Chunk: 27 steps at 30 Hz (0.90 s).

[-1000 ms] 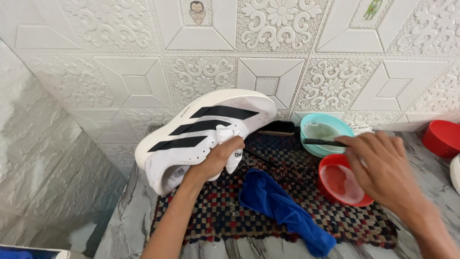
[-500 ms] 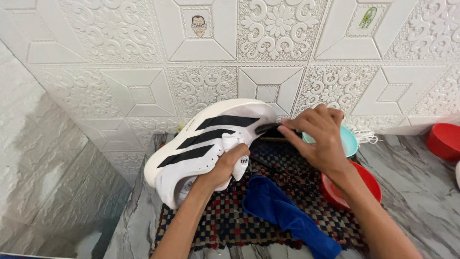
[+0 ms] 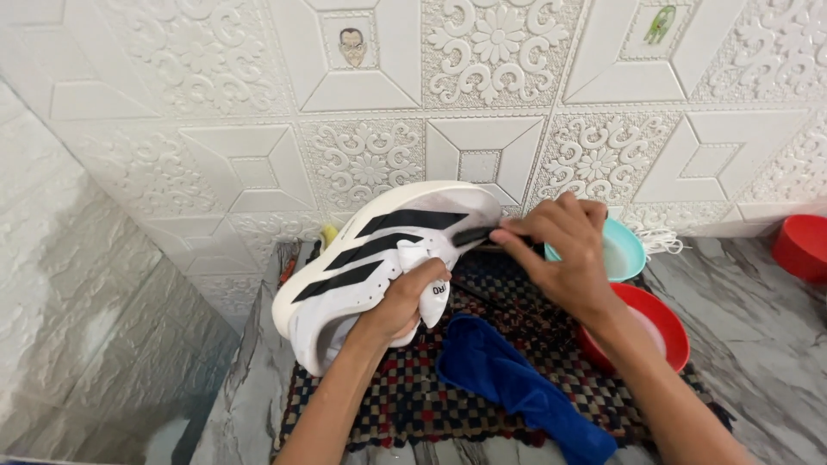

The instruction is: The person scrubs a white sneaker with black stripes using a small brush and water from a light blue bowl, then wipes the shoe with a blue cloth. The process is repeated on different areas of the shoe, including the toe and side panels.

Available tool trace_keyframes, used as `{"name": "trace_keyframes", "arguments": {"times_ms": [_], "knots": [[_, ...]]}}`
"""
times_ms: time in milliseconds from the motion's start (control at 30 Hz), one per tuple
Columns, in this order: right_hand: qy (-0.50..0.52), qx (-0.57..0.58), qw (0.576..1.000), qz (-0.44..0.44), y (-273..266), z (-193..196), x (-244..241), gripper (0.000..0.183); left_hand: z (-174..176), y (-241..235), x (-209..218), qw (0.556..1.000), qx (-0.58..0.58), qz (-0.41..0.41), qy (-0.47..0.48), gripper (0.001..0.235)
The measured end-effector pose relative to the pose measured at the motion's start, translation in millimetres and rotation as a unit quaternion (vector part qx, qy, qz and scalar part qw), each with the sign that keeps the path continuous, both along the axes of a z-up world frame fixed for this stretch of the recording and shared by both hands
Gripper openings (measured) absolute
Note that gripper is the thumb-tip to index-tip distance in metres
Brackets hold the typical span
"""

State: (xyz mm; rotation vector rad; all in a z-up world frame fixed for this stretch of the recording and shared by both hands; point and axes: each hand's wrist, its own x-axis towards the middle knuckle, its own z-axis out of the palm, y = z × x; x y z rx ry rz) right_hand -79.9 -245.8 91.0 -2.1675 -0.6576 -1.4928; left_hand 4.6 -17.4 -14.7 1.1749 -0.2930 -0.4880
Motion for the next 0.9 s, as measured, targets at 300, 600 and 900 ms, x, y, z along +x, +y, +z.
{"name": "trace_keyframes", "arguments": {"times_ms": [300, 600, 900], "knots": [[-0.009, 0.007, 1.000, -0.019, -8, -7, -1, 0.012, -6, -6, 0, 1.000, -0.010, 0.002, 0.022, 0.022], [-0.017, 0.020, 0.999, -0.047, -5, -5, -13, 0.016, -11, -5, 1, 1.000, -0.007, 0.002, 0.020, 0.020], [0.036, 0.106, 0.991, -0.078, -24, -10, -12, 0.022, -17, 8, 11, 0.998, 0.036, -0.026, -0.034, 0.019]]}}
